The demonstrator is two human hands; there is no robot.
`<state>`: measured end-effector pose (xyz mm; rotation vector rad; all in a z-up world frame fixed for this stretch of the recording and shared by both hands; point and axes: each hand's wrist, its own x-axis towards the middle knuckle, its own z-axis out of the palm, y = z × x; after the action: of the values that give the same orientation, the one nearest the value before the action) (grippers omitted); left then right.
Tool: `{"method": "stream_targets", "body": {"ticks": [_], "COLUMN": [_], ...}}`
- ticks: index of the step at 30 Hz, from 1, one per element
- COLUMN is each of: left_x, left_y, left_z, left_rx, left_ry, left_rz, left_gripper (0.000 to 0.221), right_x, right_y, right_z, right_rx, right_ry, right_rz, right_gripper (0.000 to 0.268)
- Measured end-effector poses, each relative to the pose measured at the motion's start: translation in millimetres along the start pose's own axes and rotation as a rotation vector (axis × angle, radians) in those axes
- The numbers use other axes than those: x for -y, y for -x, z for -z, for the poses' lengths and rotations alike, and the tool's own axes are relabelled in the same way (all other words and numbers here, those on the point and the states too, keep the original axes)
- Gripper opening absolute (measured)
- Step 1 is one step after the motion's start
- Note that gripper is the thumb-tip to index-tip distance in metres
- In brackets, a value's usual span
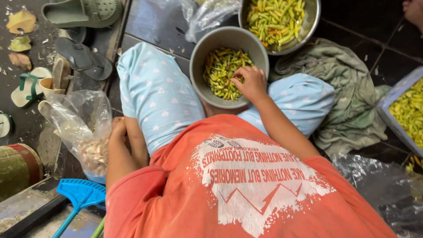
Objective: The person is manually removing the stems from green chilies and placing the cleaned chilies into a bowl.
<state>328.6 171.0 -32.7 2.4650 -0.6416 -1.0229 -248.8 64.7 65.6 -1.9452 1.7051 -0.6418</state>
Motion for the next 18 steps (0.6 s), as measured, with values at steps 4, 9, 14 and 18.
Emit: {"method": "stream_targets", "body": {"ticks": [4,9,14,18], "left_x": [-39,-106,-107,-31], "left_y": [1,72,86,51], "left_z": [17,86,150,177], "left_rx": [-0.135,-0.888,-0.445,-0.528], "left_ry": [0.064,-0.651,-1.06,-0.428], "left_rz": [-0.662,-0.714,0.279,0.202], "left_gripper": [0.019,0.05,0.135,0.076], "right_x": [-17,-29,-25,-27], "right_y": [-14,-11,-11,-8], "right_z": [-30,-29,-24,-24], "right_rx": [0.051,0.044,0.082,0.079], "right_ry": [-0.127,-0.211,-0.169,-0.193], "right_rz": [0.006,-0.063,-0.074,-0.064], "right_gripper": [0.012,0.005,0.013,0.013]}}
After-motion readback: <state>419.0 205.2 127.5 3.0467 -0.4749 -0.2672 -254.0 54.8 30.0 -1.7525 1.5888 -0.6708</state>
